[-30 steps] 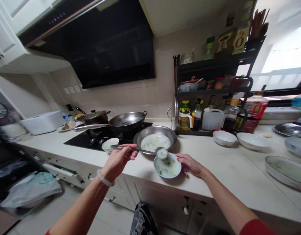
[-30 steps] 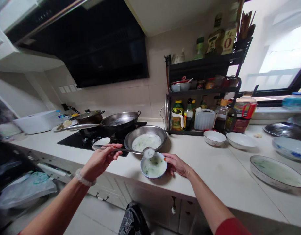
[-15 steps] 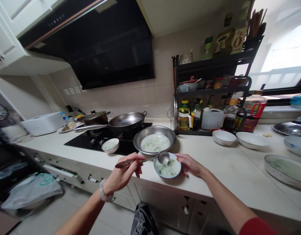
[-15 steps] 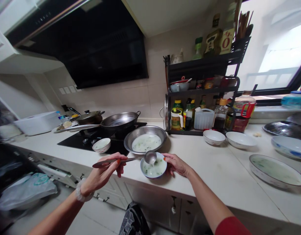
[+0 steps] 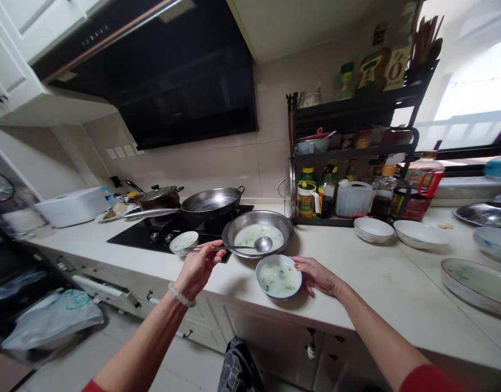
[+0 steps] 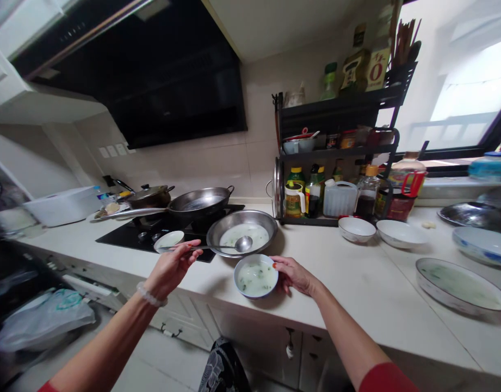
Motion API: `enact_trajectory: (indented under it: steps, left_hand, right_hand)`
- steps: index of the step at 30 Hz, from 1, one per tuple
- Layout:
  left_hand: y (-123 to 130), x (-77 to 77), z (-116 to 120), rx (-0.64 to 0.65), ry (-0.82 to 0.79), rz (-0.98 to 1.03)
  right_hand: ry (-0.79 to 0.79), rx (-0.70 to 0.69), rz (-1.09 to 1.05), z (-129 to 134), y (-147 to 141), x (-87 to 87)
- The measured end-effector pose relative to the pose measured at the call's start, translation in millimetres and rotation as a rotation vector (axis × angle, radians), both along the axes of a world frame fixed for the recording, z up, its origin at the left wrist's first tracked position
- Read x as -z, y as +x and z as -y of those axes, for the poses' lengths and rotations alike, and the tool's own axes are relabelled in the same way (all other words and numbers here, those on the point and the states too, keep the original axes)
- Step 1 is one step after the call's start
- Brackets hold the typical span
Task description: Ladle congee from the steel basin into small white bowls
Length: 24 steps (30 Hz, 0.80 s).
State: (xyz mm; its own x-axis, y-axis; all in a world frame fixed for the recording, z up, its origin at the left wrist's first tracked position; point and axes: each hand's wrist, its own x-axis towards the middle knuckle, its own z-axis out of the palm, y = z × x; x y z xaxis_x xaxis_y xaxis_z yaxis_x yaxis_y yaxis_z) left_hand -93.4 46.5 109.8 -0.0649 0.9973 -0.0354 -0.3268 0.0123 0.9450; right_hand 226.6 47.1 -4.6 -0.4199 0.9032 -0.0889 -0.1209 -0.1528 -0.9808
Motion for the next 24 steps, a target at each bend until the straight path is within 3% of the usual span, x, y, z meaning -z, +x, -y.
enact_trajectory:
  steps: [7,13,17,24]
  left_hand:
    - [11.4,19.3,-35.2,-0.074,0.162,-0.262]
    - [20.7,38.5,-49.5,0.007,0.226,-0.512]
    - [25.6,38.8,-50.4,0.008,0.163,-0.390]
    - [18.5,32.4,-52.3,-0.120,0.089,-0.243]
  right_hand:
    - [-0.002,0.004,0.002,0.9,-0.9,-1.8]
    - [-0.013,0.008,-0.008,1.5,-1.7,-2.5]
    - [-0.010,0.018,0.000,2.3,-2.3,-3.6]
    - [-0.020,0.019,0.030,2.8,-2.2,-5.4]
